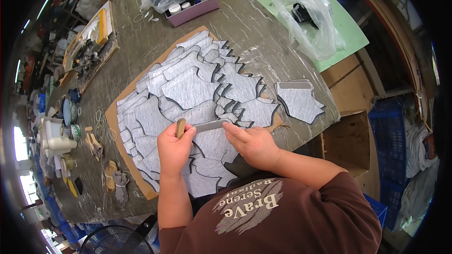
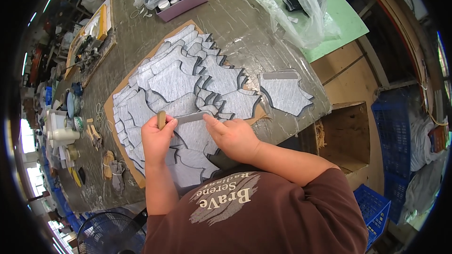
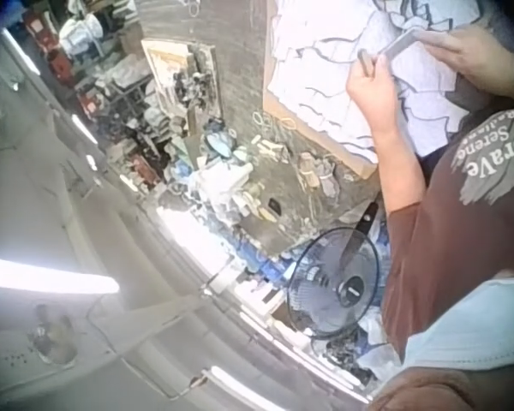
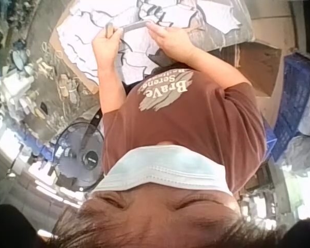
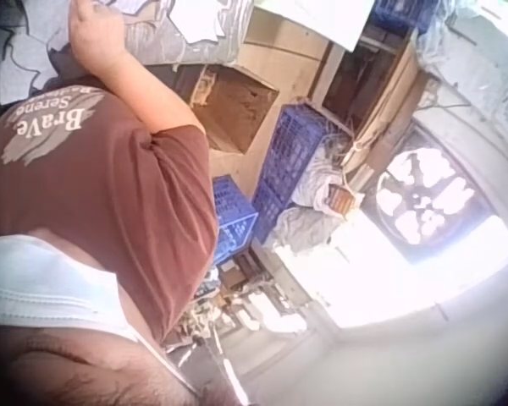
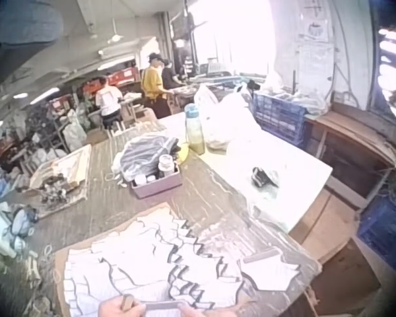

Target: Bundling small gray fabric pieces using rubber bands at a workstation.

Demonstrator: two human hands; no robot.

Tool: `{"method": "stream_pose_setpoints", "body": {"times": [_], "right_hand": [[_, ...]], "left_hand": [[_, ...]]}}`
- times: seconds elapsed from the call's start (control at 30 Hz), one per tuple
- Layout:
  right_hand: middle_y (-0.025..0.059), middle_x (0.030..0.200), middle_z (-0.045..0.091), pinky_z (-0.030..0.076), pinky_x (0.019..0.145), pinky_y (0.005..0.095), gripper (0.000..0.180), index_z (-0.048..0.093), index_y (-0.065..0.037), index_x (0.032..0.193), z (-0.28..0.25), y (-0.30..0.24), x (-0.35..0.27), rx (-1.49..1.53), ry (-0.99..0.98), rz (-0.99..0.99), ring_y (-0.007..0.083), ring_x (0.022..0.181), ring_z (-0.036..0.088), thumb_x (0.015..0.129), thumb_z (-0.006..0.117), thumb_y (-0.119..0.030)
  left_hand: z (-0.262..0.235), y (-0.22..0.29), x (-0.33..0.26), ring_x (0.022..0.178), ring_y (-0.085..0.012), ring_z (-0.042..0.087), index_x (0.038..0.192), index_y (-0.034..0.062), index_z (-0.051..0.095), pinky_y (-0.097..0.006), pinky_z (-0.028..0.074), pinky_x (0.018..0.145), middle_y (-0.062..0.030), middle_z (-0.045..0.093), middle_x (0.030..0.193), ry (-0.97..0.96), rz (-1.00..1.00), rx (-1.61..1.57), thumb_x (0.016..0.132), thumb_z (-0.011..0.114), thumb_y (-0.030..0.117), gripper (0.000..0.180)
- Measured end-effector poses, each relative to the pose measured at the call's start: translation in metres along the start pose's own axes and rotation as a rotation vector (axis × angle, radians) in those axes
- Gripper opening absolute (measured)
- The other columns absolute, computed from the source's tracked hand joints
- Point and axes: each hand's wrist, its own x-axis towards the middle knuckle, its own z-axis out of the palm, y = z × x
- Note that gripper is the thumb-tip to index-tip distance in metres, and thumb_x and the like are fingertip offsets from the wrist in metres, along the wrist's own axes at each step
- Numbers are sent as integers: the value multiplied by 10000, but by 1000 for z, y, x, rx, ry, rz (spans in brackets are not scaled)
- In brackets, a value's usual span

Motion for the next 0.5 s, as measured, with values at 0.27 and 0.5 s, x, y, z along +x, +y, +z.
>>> {"method": "stream_pose_setpoints", "body": {"times": [0.27, 0.5], "right_hand": [[101, 1064, 598, 454, 517, 313, 250, 597, -24, 947, -2, 4, 1, 30, -27, 6, 179, 588, 565, 709, 591, -97], [151, 701, 600, 454, 574, 386, 188, 590, -36, 927, -39, 6, 18, 659, -58, 575, 315, 644, 590, 815, 630, -181]], "left_hand": [[5, 2, -4, 596, -43, 473, 741, -10, 613, -199, 355, 517, -27, 582, 760, 107, 263, 384, 751, 669, 11, 61], [-1, -7, -29, 622, -77, 511, 771, -6, 616, -201, 392, 554, -75, 616, 819, -62, 174, -209, 708, 676, -63, 104]]}}
